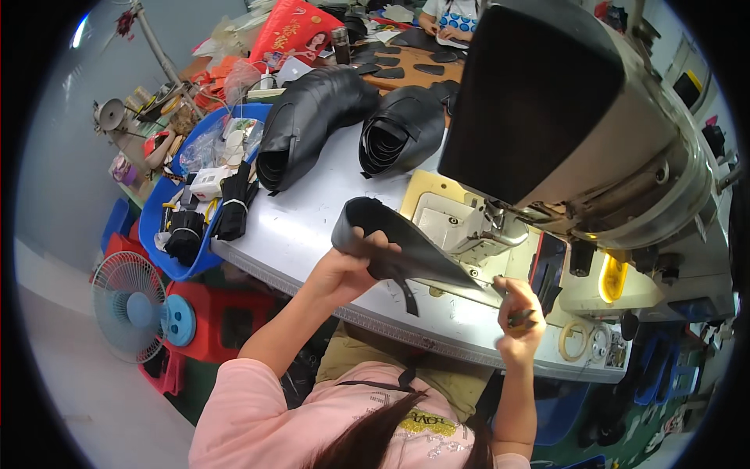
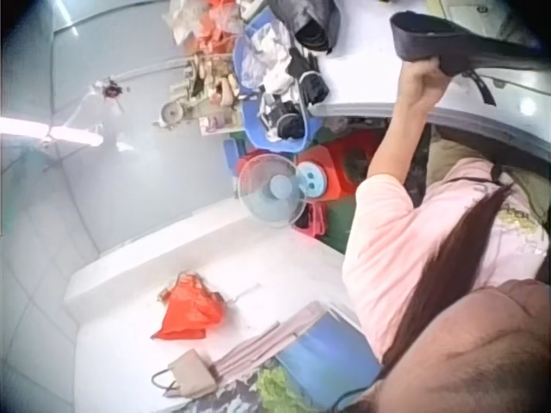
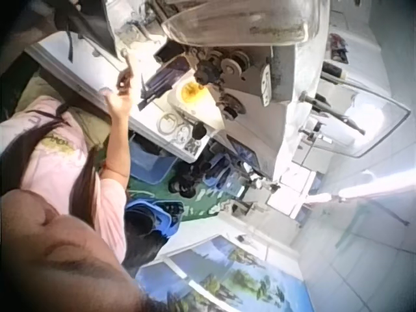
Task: The person aligns leather shoe components, stitches them together using an industrial sewing machine, trims excess threads with thread snips, and handles leather straps.
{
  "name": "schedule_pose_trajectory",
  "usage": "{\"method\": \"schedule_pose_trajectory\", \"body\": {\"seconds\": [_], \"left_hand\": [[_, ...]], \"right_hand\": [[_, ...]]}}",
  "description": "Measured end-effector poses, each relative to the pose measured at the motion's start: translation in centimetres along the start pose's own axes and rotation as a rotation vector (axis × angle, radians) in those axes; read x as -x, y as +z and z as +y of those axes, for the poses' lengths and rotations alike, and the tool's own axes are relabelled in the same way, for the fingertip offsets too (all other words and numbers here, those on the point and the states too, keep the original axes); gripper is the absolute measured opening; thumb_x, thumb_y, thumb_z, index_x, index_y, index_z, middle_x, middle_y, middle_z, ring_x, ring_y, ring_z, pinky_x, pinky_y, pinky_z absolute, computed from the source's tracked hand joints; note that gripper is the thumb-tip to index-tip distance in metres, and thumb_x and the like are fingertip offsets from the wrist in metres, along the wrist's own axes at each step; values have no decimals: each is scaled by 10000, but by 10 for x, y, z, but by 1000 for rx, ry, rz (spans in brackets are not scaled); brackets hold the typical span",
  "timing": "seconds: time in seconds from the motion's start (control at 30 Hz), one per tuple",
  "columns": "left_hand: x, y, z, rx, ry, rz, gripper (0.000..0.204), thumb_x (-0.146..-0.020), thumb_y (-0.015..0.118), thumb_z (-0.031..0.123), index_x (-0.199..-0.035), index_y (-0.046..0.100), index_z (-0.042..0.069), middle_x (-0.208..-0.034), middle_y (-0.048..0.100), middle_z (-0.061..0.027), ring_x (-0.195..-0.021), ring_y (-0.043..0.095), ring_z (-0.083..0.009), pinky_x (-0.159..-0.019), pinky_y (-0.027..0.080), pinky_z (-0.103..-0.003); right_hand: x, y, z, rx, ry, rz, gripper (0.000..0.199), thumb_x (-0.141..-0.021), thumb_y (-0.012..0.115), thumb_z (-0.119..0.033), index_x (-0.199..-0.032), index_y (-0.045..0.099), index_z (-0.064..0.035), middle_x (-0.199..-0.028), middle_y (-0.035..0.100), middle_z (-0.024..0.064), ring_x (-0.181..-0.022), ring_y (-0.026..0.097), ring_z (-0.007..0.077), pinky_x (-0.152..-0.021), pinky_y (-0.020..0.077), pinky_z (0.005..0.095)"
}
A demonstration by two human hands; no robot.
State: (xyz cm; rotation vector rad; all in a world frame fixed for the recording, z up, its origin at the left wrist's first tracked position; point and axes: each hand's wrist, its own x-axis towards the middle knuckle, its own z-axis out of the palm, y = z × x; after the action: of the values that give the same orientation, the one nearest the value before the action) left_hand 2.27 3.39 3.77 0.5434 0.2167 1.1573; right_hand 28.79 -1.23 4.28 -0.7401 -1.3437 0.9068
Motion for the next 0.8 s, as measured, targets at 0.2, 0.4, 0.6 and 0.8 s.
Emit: {"method": "schedule_pose_trajectory", "body": {"seconds": [0.2,0.4,0.6,0.8], "left_hand": [[40,-14,-31,242,-275,104,342,-854,489,152,-1170,442,32,-1155,504,-100,-1086,476,-227,-976,329,-396],[52,-1,-55,-571,-394,399,281,-871,500,200,-1112,455,64,-1063,522,-75,-1026,500,-215,-876,410,-356],[44,25,-53,-159,-229,488,317,-887,477,253,-1114,448,34,-986,556,-88,-865,571,-186,-646,491,-329],[47,32,-55,-270,-69,569,288,-895,464,235,-1090,452,23,-916,567,-100,-777,580,-186,-636,486,-303]], "right_hand": [[-20,21,9,-52,436,213,152,-726,664,-22,-836,564,9,-757,583,15,-666,513,69,-613,415,197],[-41,30,27,129,540,83,120,-717,677,-52,-763,576,-9,-689,579,-1,-604,496,55,-570,406,189],[-52,45,19,47,465,56,173,-718,679,-72,-843,603,21,-688,591,19,-583,471,49,-562,399,198],[-25,46,6,738,-204,262,84,-710,616,39,-759,549,26,-637,525,88,-468,394,134,-448,326,241]]}}
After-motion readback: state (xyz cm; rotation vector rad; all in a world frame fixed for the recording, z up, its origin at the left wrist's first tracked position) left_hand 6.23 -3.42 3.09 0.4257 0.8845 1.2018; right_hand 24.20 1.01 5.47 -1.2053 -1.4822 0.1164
